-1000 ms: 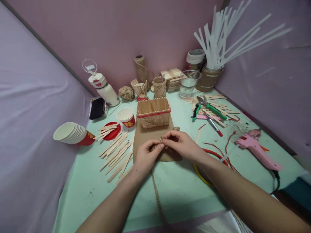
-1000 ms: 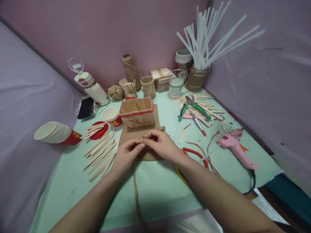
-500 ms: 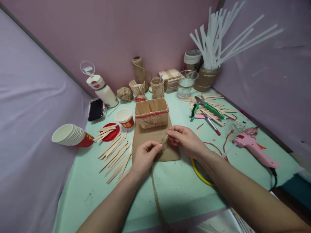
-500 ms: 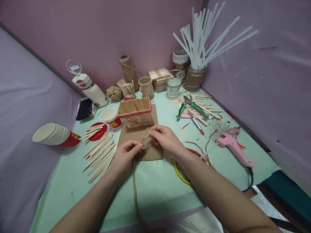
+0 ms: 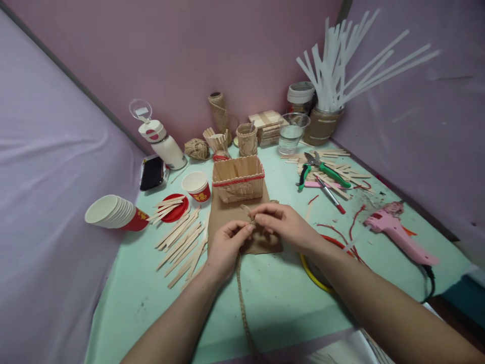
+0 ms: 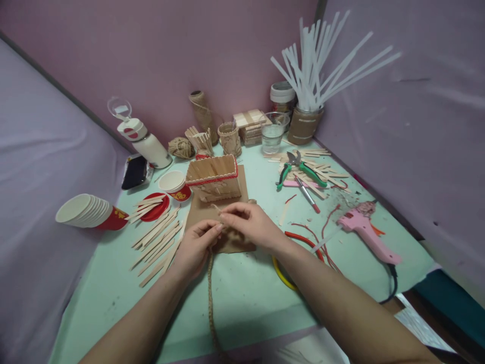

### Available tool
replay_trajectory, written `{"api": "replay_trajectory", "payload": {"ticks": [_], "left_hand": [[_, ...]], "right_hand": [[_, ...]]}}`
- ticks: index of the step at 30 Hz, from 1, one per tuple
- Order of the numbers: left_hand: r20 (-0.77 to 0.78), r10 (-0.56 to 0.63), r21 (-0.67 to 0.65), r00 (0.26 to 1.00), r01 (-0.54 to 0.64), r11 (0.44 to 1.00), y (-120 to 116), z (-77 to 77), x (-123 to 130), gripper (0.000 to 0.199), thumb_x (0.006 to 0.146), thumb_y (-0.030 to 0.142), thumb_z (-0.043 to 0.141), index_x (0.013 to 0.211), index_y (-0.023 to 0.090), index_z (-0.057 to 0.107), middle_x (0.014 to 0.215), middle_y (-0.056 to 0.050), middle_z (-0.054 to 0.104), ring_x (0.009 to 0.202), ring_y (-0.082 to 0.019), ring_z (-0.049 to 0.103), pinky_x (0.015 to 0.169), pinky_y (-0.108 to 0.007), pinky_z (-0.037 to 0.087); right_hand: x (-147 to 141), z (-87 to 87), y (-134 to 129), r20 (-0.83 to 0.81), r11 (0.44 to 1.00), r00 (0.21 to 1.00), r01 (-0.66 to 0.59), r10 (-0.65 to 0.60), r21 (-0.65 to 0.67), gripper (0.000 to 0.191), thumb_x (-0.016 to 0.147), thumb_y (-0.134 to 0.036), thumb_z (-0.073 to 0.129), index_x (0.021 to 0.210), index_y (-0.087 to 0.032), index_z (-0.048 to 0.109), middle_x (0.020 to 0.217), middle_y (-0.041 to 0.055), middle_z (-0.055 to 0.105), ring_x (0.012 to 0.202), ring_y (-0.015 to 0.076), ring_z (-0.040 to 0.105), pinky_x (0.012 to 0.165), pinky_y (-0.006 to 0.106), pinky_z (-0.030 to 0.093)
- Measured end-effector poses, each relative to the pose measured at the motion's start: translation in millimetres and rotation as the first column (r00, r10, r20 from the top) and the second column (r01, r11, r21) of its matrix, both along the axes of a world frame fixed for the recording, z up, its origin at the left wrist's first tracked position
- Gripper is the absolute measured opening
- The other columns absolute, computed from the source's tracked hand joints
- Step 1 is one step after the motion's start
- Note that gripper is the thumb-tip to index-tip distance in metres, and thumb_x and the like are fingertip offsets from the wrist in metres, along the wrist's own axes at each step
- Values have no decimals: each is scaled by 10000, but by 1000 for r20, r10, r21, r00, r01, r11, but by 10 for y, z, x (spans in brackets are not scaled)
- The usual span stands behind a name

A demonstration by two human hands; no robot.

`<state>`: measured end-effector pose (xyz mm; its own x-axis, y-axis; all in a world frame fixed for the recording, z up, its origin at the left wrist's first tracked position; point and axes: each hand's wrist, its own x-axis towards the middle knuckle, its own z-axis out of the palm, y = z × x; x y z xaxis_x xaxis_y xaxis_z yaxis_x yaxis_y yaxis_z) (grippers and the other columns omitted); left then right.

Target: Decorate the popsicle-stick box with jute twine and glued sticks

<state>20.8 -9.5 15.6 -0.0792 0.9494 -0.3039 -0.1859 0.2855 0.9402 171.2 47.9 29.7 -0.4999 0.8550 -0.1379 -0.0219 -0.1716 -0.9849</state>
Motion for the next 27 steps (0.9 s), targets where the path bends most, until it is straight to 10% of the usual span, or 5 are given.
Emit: {"api": "replay_trajectory", "payload": {"ticks": [9, 16, 27], "left_hand": [[-205, -72, 36, 976, 81, 996, -19, -26, -8, 240, 749, 379, 639, 713, 145, 604, 642, 11, 552, 613, -88, 465, 580, -207, 343], [-248, -165, 61, 955, 185, 981, -52, 56, 52, 261, 759, 365, 625, 650, 142, 541, 578, 22, 511, 561, -83, 441, 551, -211, 328], [-136, -17, 49, 991, 24, 999, -11, -51, 38, 266, 755, 411, 619, 748, 145, 640, 648, 3, 560, 586, -81, 458, 559, -204, 339]], "right_hand": [[-21, -65, -29, 147, 980, 987, 35, -65, 194, 147, 735, -281, 605, 657, -173, 542, 611, -34, 535, 554, 89, 464, 541, 222, 361], [-35, -145, -21, 63, 967, 967, 240, -245, 81, 164, 735, -288, 575, 633, -190, 492, 571, -32, 543, 511, 94, 443, 523, 234, 349], [19, -25, 29, 116, 988, 987, 96, -111, 124, 101, 746, -275, 531, 756, -174, 523, 660, -29, 518, 573, 97, 463, 542, 234, 372]]}}
